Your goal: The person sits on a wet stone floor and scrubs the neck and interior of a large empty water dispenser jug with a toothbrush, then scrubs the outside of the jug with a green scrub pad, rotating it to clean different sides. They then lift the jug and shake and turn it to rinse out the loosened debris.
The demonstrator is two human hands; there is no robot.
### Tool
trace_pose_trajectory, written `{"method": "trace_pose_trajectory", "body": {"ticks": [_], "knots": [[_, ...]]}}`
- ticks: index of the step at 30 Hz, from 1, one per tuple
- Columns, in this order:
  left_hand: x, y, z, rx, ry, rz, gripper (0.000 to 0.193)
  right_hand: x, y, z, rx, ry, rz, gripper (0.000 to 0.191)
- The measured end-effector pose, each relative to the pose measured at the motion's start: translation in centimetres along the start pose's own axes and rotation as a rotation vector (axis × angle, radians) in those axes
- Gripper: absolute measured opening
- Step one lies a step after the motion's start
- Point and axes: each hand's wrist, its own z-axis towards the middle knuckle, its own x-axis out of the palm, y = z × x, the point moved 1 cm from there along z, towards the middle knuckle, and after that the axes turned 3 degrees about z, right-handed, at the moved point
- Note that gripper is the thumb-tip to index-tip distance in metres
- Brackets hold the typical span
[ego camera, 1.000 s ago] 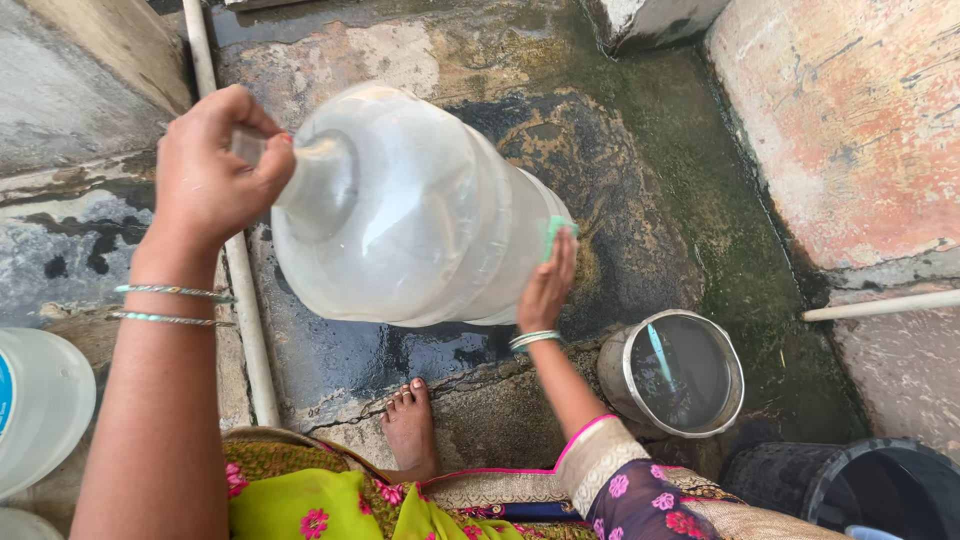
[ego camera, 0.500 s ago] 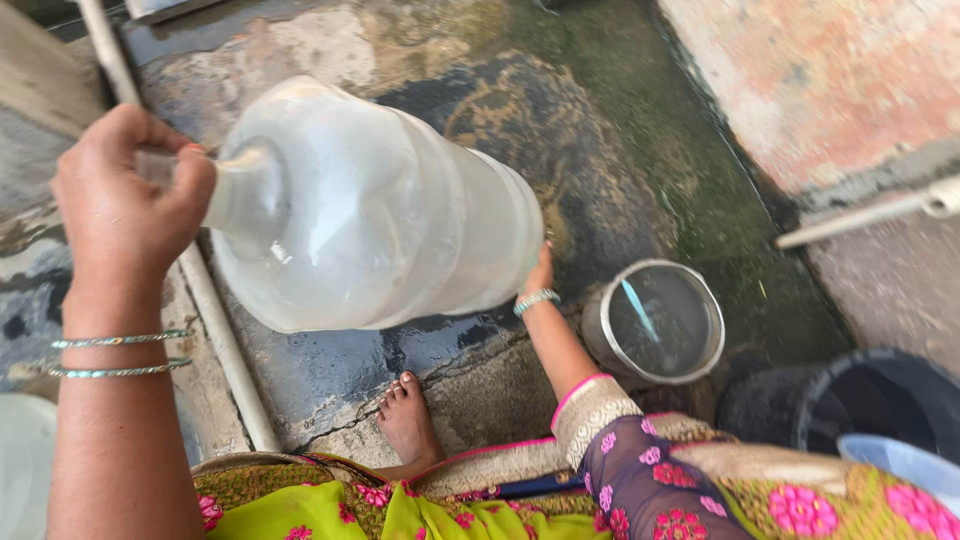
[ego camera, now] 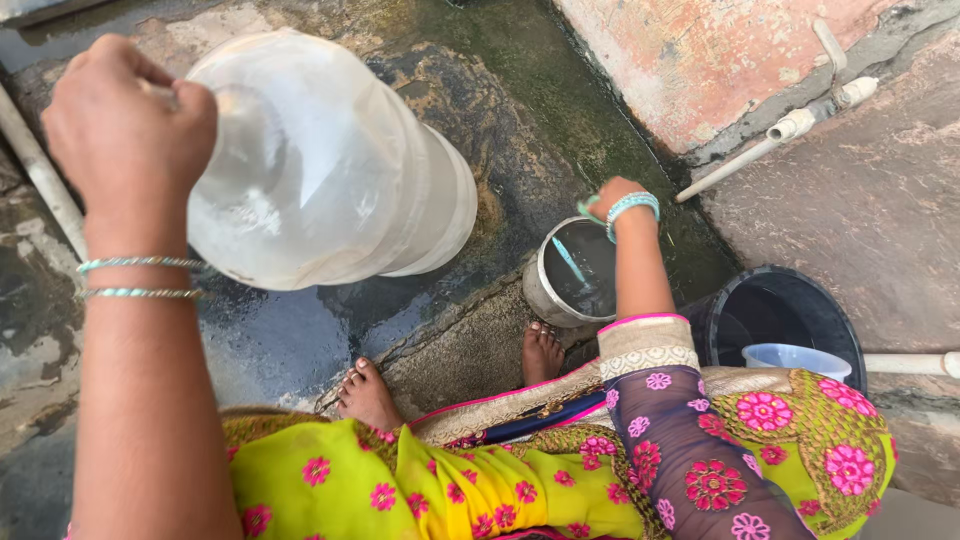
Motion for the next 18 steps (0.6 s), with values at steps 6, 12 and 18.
{"method": "trace_pose_trajectory", "body": {"ticks": [6,12,18], "knots": [[-0.4,-2.7,1.0,-0.016,-0.032,-0.062,0.009,7.7,0.9,-5.0,0.195,-0.161,0.196,0.056],[-0.5,-2.1,0.8,-0.096,0.018,-0.104,0.012,8.9,0.8,-6.7,0.327,-0.165,0.586,0.041],[-0.6,-1.4,0.7,-0.143,0.04,-0.085,0.015,3.4,2.8,-3.0,0.114,-0.02,1.809,0.041]]}}
